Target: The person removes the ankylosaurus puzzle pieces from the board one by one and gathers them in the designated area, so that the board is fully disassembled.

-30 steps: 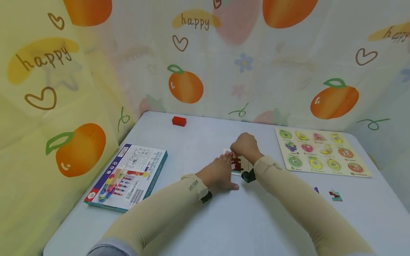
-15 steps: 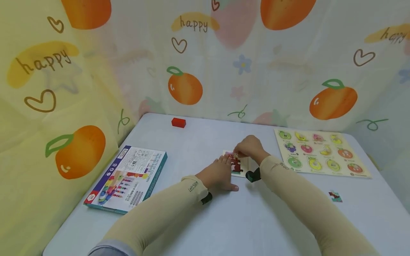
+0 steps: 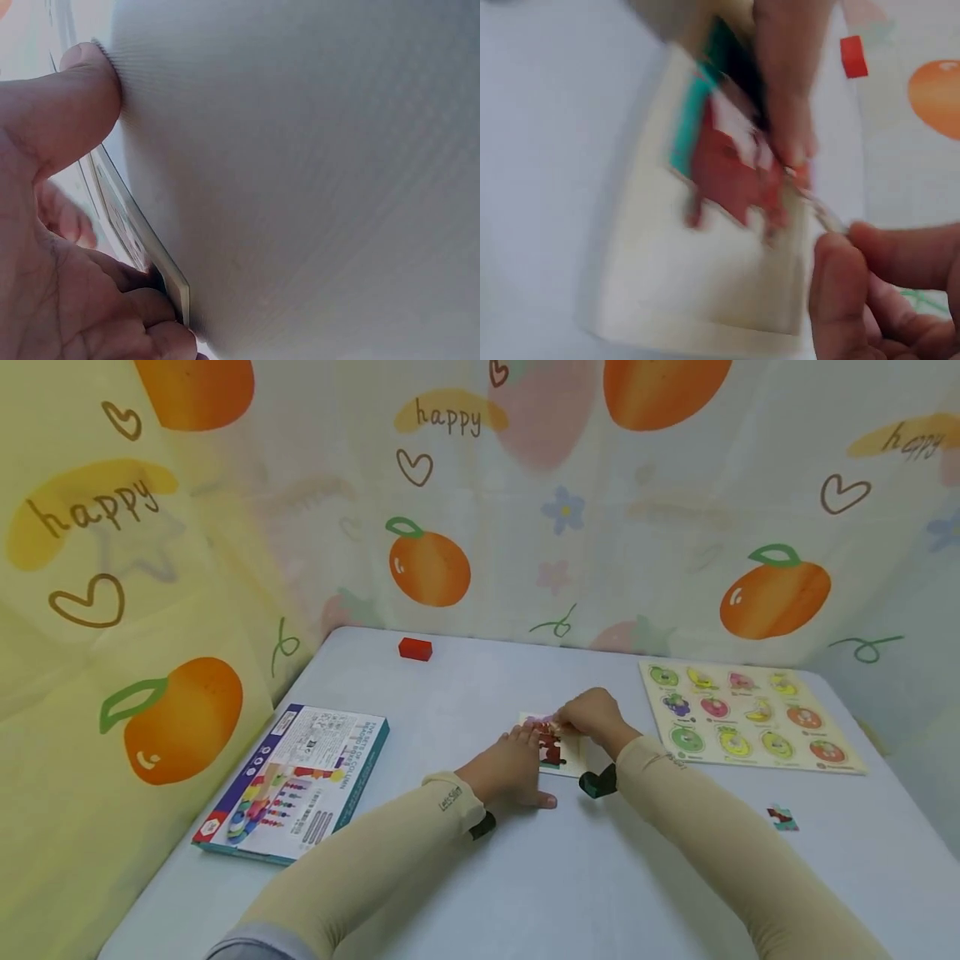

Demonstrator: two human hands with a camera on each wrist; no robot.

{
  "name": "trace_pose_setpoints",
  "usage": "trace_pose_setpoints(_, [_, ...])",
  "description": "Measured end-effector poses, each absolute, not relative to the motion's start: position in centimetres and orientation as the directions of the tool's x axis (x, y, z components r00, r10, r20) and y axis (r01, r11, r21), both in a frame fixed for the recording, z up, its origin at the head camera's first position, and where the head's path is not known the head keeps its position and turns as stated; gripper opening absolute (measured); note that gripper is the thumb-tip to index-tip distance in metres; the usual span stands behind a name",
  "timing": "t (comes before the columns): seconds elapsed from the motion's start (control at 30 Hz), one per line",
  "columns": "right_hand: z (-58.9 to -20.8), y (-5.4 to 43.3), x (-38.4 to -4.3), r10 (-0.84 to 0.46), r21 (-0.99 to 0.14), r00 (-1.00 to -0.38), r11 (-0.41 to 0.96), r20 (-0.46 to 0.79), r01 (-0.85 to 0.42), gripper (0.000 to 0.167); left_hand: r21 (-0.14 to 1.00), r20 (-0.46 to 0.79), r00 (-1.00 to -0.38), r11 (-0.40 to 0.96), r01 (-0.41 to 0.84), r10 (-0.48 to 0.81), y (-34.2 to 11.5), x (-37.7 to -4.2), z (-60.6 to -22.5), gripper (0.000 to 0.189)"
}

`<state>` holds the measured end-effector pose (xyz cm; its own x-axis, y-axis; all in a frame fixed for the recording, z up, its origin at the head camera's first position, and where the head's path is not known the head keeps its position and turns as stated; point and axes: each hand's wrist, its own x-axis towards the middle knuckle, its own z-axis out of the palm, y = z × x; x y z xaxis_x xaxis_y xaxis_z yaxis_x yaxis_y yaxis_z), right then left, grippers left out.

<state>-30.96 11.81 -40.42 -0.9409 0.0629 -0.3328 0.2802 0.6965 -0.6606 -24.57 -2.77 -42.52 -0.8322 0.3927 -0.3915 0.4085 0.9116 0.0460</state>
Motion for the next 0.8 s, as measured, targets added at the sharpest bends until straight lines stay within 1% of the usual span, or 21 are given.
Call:
trace_pose_setpoints(0.03, [-40.8,12.1,-30.9,0.085,-0.680,-0.929,0.658,-0.359,0.323,0.026,0.043,-0.393,-0.830,0.910,0.413,0.395,-2.7,-24.5,-42.5,0.113])
trace_pose_setpoints(0.1, [-41.2,12.3,-30.6,0.100,-0.703,-0.925,0.621,-0.368,0.347,0.029,0.044,-0.390,-0.827,0.906,0.422,0.404,-2.7,-24.4,-42.5,0.112])
trace_pose_setpoints(0.17, [-41.2,12.0,-30.3,0.085,-0.705,-0.944,0.645,-0.318,0.296,0.027,0.046,-0.386,-0.824,0.901,0.431,0.414,-2.6,-24.3,-42.5,0.112])
trace_pose_setpoints(0.23, [-40.7,11.2,-30.1,0.034,-0.664,-0.970,0.723,-0.240,0.189,0.020,0.048,-0.380,-0.825,0.900,0.434,0.418,-2.6,-24.1,-42.4,0.112])
trace_pose_setpoints(0.3, [-39.9,9.9,-29.9,-0.038,-0.589,-0.988,0.806,-0.149,0.058,0.017,0.052,-0.373,-0.823,0.895,0.443,0.429,-2.6,-24.1,-42.4,0.111])
trace_pose_setpoints(0.4, [-38.6,7.9,-29.8,-0.156,-0.446,-0.987,0.886,-0.033,-0.125,0.030,0.045,-0.370,-0.809,0.878,0.476,0.457,-2.6,-24.1,-42.6,0.112])
trace_pose_setpoints(0.47, [-37.5,7.1,-29.7,-0.200,-0.386,-0.980,0.904,0.001,-0.185,0.036,0.039,-0.371,-0.794,0.862,0.505,0.482,-2.4,-24.2,-42.9,0.112])
trace_pose_setpoints(0.5, [-36.8,7.1,-29.6,-0.210,-0.360,-0.978,0.912,0.003,-0.197,0.035,0.029,-0.369,-0.792,0.857,0.514,0.487,-2.4,-24.3,-43.0,0.112])
trace_pose_setpoints(0.57, [-35.4,8.0,-29.4,-0.211,-0.358,-0.977,0.914,-0.011,-0.193,0.028,0.015,-0.373,-0.795,0.860,0.511,0.479,-2.2,-24.5,-43.1,0.113])
trace_pose_setpoints(0.63, [-34.4,10.1,-29.1,-0.170,-0.398,-0.983,0.908,-0.064,-0.131,0.019,0.012,-0.372,-0.808,0.873,0.487,0.456,-2.1,-24.8,-43.2,0.114])
trace_pose_setpoints(0.67, [-34.1,11.6,-28.8,-0.148,-0.432,-0.984,0.897,-0.100,-0.091,0.018,0.007,-0.372,-0.816,0.880,0.474,0.442,-2.1,-24.9,-43.1,0.115])
trace_pose_setpoints(0.73, [-33.9,14.9,-27.7,-0.108,-0.515,-0.977,0.857,-0.185,0.002,0.023,-0.005,-0.378,-0.824,0.890,0.457,0.421,-2.3,-25.1,-43.1,0.116])
trace_pose_setpoints(0.8, [-34.3,18.2,-26.2,-0.081,-0.562,-0.957,0.822,-0.280,0.095,0.026,-0.021,-0.375,-0.828,0.889,0.457,0.417,-2.6,-25.2,-43.2,0.116])
